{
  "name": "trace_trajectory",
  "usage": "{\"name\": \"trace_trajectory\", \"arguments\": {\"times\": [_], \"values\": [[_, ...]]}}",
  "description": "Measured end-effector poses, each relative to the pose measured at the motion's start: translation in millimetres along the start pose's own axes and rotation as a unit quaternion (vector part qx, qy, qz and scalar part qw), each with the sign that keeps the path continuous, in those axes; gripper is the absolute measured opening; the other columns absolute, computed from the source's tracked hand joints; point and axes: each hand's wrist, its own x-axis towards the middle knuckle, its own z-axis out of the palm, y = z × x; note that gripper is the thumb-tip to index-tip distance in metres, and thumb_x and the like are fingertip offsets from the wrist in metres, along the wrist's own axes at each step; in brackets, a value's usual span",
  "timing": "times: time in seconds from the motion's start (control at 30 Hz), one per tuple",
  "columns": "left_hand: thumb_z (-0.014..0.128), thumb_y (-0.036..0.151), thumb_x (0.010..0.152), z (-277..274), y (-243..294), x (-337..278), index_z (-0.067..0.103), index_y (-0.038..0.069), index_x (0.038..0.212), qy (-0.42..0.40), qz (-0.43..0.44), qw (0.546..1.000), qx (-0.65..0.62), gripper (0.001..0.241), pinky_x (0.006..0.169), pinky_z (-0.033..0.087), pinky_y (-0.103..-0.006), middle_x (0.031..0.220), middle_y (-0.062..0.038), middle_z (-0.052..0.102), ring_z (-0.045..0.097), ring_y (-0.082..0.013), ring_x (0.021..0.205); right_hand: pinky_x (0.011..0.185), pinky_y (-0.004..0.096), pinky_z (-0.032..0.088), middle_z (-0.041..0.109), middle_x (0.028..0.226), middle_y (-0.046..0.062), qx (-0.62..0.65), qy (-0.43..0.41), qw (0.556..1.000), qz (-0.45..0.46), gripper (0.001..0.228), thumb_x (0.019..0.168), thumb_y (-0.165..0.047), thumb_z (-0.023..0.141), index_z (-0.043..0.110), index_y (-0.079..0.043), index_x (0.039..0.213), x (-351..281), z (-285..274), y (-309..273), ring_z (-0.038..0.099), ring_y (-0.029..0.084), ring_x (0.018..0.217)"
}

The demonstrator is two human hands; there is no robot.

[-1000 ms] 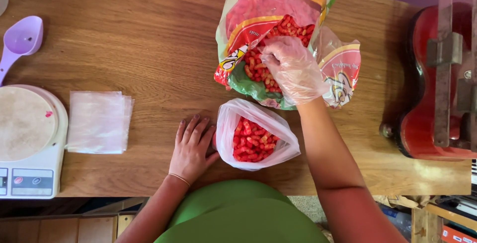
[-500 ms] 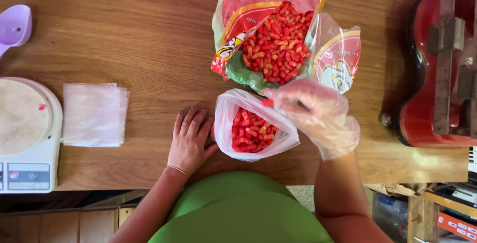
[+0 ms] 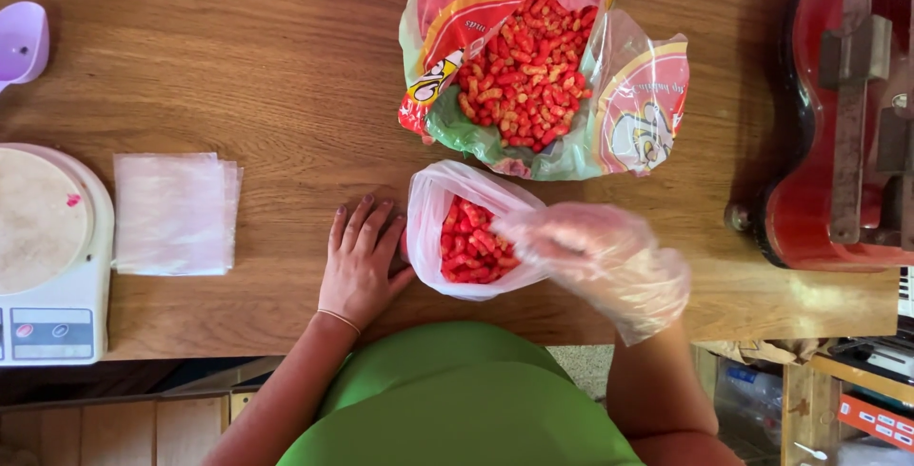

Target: The person transfers red snacks from a large plastic bag into a smaller clear plastic bag by hand while wearing a clear glove.

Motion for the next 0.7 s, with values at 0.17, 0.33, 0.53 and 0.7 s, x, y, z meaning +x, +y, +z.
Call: {"name": "trace_trajectory", "arguments": {"times": [0.17,0.33,0.53,0.7], "values": [[0.073,0.065,0.076,-1.4,0.6,-0.9,0.064,0.017,0.136,-0.004,0.001,1.0,0.002,0.077,0.125,0.027,-0.055,0.149,-0.009,0.053,0.041,-0.0319,0.149,0.118,0.043,0.042,0.068,0.139,0.011,-0.008,-0.159,0.98,0.12,0.047,0.098,-0.038,0.067,0.065,-0.018,0.14,3.0,13.7,7.6,0.057,0.031,0.136],[0.073,0.065,0.076,-2.7,1.8,-0.5,0.065,0.016,0.134,0.005,0.003,1.0,0.001,0.076,0.124,0.028,-0.0552,0.148,-0.009,0.055,0.042,-0.0326,0.148,0.117,0.04,0.042,0.058,0.149,0.007,-0.079,-0.121,0.973,0.179,0.052,0.096,-0.049,0.063,0.059,-0.029,0.144,7.3,7.8,-11.5,0.052,0.028,0.139],[0.072,0.066,0.076,-0.5,0.4,-0.1,0.064,0.016,0.133,0.009,0.006,1.0,0.003,0.076,0.125,0.028,-0.0551,0.149,-0.009,0.054,0.042,-0.0324,0.149,0.093,0.039,0.052,0.018,0.16,0.012,0.474,-0.355,0.797,0.117,0.053,0.109,-0.041,0.038,0.023,-0.024,0.157,8.7,-18.0,11.4,0.059,0.032,0.118],[0.071,0.051,0.087,-21.3,4.7,10.0,0.064,0.008,0.131,-0.007,0.022,0.999,-0.032,0.061,0.121,0.03,-0.0604,0.146,-0.015,0.055,0.046,-0.0378,0.142,0.06,0.036,0.066,-0.027,0.169,0.016,0.897,-0.434,0.083,0.007,0.055,0.123,-0.035,0.007,-0.018,-0.021,0.169,27.4,-38.4,30.1,0.071,0.035,0.088]]}}
